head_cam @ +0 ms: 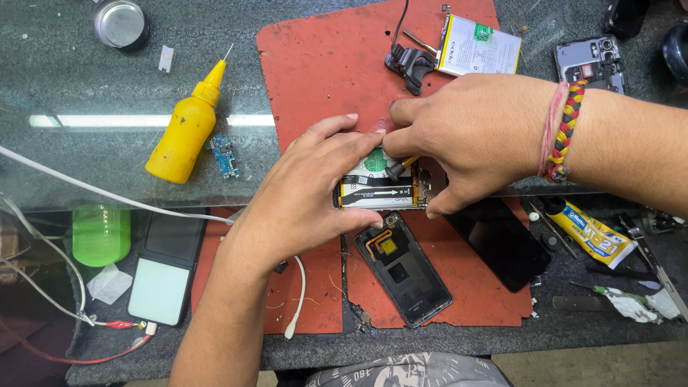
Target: The person pries open the back cover of a smartphone, removes the battery, and uses a pry tool to work on the internal components. They then connect a charging cable to test the phone, handle the screen assembly, and continue prying at internal parts on the workbench.
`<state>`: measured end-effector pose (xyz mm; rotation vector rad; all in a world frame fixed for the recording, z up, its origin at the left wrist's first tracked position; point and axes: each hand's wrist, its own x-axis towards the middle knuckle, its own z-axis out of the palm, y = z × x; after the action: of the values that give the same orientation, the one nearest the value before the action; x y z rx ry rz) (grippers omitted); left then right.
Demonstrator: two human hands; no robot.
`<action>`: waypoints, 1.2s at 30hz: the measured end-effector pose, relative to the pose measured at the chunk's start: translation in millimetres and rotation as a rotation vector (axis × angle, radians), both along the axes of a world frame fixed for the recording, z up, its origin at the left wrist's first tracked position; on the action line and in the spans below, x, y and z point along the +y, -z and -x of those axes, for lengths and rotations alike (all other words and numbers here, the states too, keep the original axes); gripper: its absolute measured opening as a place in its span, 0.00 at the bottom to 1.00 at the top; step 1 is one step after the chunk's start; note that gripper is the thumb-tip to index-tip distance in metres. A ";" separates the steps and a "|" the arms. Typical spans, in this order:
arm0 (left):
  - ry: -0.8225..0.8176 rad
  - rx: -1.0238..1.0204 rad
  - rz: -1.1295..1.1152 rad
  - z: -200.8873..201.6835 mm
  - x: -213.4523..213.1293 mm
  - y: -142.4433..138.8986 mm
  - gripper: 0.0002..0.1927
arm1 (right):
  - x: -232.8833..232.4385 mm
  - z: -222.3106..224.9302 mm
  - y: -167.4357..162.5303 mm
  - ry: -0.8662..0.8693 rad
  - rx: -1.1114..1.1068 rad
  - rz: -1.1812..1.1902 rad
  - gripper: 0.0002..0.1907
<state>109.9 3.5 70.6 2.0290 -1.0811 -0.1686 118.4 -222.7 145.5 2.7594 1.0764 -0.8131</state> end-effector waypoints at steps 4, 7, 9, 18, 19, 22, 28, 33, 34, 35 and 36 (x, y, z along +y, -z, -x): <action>0.000 0.002 0.004 0.2 1.4 -1.0 0.48 | -5.7 -0.4 2.4 0.000 0.002 -0.025 0.35; 0.004 0.001 0.009 0.3 0.6 -1.1 0.48 | -21.5 0.9 -1.5 0.104 -0.082 -0.162 0.30; 0.008 -0.004 0.014 0.8 2.2 -1.7 0.47 | -35.8 1.7 -7.9 0.080 -0.235 -0.342 0.15; 0.003 -0.021 0.021 0.9 2.8 -0.7 0.45 | -62.1 64.7 -21.8 0.447 -0.421 -0.819 0.08; 0.005 -0.028 0.021 0.8 2.4 -0.4 0.44 | -61.8 70.4 -20.9 0.526 -0.409 -0.834 0.08; 0.006 -0.032 0.027 1.0 2.4 0.0 0.44 | -61.5 77.4 -16.8 0.510 -0.417 -0.746 0.07; 0.007 -0.023 0.016 0.8 2.2 -0.3 0.44 | -64.3 81.7 -3.4 0.509 -0.423 -0.768 0.06; -0.007 -0.042 0.001 2.3 1.9 0.7 0.44 | -66.3 91.9 6.3 0.506 -0.388 -0.827 0.05; -0.011 -0.047 -0.004 2.3 1.8 0.9 0.44 | -66.1 94.2 7.7 0.509 -0.381 -0.835 0.05; -0.015 -0.052 -0.004 2.6 2.1 1.0 0.44 | -65.9 96.8 9.0 0.567 -0.333 -0.836 0.05; -0.018 -0.056 -0.004 2.8 2.4 1.1 0.44 | -65.4 99.2 10.1 0.627 -0.283 -0.836 0.05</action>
<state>107.1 5.9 69.6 2.0572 -1.0973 -0.1057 19.2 -288.2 135.3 3.8353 0.5511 0.0961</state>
